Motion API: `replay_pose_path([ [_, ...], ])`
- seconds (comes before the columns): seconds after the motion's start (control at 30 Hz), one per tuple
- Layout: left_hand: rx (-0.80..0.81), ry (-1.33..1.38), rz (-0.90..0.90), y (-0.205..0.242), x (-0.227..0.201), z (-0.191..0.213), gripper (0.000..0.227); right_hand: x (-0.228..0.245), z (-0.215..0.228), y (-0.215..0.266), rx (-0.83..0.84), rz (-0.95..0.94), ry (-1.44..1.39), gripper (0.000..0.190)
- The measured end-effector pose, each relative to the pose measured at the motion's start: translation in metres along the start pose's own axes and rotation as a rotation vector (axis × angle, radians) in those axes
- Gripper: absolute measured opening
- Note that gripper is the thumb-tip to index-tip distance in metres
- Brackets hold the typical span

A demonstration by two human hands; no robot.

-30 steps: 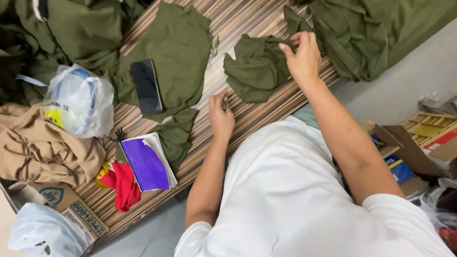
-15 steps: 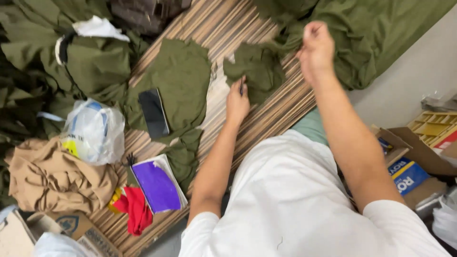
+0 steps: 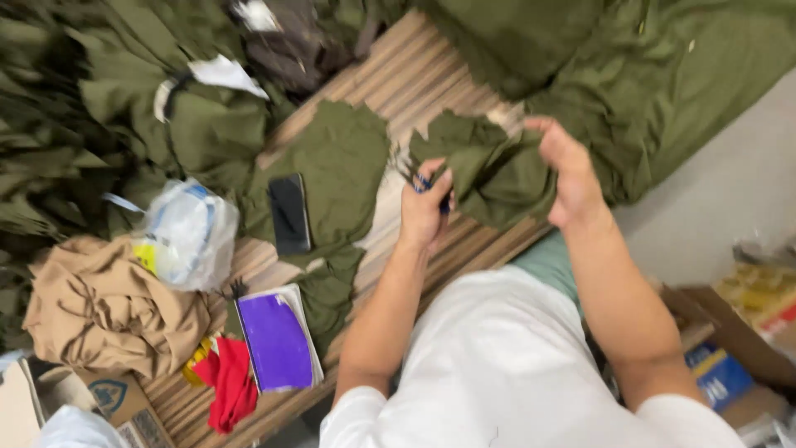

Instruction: The person picks up a piece of green fabric from a table and uses scissors to cut a small section. They then move to the floor to pick up a wooden board before returning to the table to continue cutting the fabric.

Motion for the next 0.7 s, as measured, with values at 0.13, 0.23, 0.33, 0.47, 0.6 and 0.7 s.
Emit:
replay_pose_path([
  [0.13, -0.055, -0.068, -0.081, -0.001, -0.028, 0.009, 0.017, 0.006, -0.044, 0.033, 0.104, 0.068, 0.625, 0.052],
  [0.23, -0.034, -0.183, -0.085, -0.002, -0.027, 0.015, 0.015, 0.012, -0.069, 0.048, 0.113, 0.046, 0.721, 0.025],
  [0.33, -0.137, -0.367, -0.097, -0.018, -0.013, 0.051, 0.019, 0.008, -0.057, 0.043, 0.102, 0.02, 0.615, 0.018],
  [0.47, -0.42, -0.724, -0.348, 0.015, -0.049, 0.081, 0.023, -0.025, -0.019, 0.036, -0.03, -0.064, 0.665, 0.02],
  [0.6, -0.232, -0.565, -0.465, 0.063, -0.075, 0.025, 0.008, -0.049, 0.007, 0.04, -0.113, -0.12, 0.671, 0.02],
  [0.7, 0.095, -0.68, -0.497, 0.074, -0.059, -0.013, 0.019, -0.033, -0.027, 0.069, -0.115, -0.108, 0.618, 0.017],
])
Point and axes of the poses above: each hand's wrist, its own y-axis away from the middle knuckle, its own z-axis out of the back of the hand, x = y × z, the point moved 8 cm from there along -y, towards the middle knuckle, and after that the axes turned 8 degrees about -x, right-handed, at the moved point
